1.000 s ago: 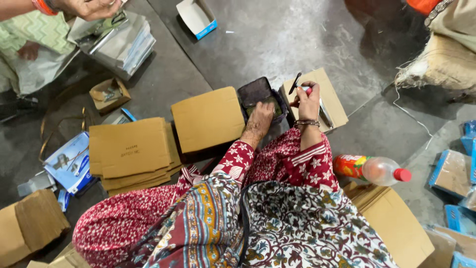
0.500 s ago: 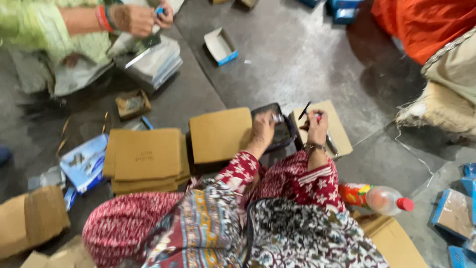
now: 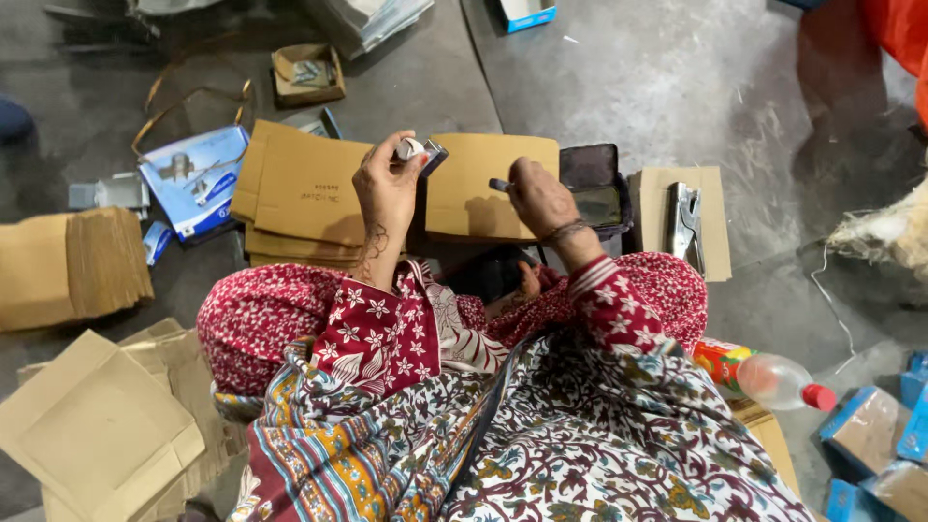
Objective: The person sits on the floor and repeatedly stamps a batch number onto flat cardboard boxes using a handheld ink stamp. They dip the stamp into an ink pad, press it onto each box, and set the stamped box aside. Another person is visible nearby handling similar boxes.
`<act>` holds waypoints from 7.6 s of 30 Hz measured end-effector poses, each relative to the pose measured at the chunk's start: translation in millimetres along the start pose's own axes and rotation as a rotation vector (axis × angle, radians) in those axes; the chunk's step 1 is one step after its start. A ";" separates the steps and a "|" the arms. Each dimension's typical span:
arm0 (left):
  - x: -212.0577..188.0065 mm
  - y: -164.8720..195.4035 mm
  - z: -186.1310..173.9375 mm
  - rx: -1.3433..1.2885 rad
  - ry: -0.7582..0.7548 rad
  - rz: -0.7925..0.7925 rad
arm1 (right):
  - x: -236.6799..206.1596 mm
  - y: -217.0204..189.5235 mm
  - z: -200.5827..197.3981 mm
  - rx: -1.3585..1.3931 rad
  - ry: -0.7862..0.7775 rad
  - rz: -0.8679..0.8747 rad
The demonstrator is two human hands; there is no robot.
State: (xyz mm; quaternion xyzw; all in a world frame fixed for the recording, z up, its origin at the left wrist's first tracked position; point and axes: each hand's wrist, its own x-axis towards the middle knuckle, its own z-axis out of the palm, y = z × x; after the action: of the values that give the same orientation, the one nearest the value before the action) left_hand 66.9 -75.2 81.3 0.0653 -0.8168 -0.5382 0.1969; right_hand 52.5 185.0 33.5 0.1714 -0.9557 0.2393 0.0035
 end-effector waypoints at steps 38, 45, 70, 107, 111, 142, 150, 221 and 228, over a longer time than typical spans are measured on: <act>-13.3 -58.2 125.8 0.354 -0.479 0.374 | -51.8 68.3 -15.5 0.205 0.242 0.270; 36.3 -83.1 80.4 -0.152 -0.145 -0.023 | -25.8 90.4 14.6 1.081 0.336 0.374; -30.2 -120.0 62.9 0.009 -0.321 -0.401 | -29.9 87.6 31.3 1.421 0.411 0.454; 11.4 -44.7 71.7 0.326 -0.144 -0.059 | 29.8 6.8 47.4 -0.269 -0.109 0.019; 2.3 -52.4 99.9 0.204 -0.157 0.273 | 15.8 32.1 -0.9 0.113 0.022 0.220; -6.8 -136.5 60.2 -0.248 -0.313 -0.507 | -18.7 68.5 25.7 1.099 0.268 0.307; -9.6 -127.1 59.3 -0.121 -0.323 -0.497 | -20.1 73.5 32.6 1.178 0.308 0.256; -16.6 -87.8 139.9 0.243 -0.479 0.355 | -38.0 78.9 -3.1 0.167 0.231 0.325; -10.1 -62.0 129.4 0.264 -0.438 0.449 | -29.9 85.3 8.5 0.380 0.323 0.366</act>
State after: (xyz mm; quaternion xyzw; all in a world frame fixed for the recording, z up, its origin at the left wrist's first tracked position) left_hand 18.9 12.9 -21.7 -0.2085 -0.8963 -0.3723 0.1205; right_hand 53.2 261.4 -15.7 -0.0465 -0.8960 0.4343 0.0802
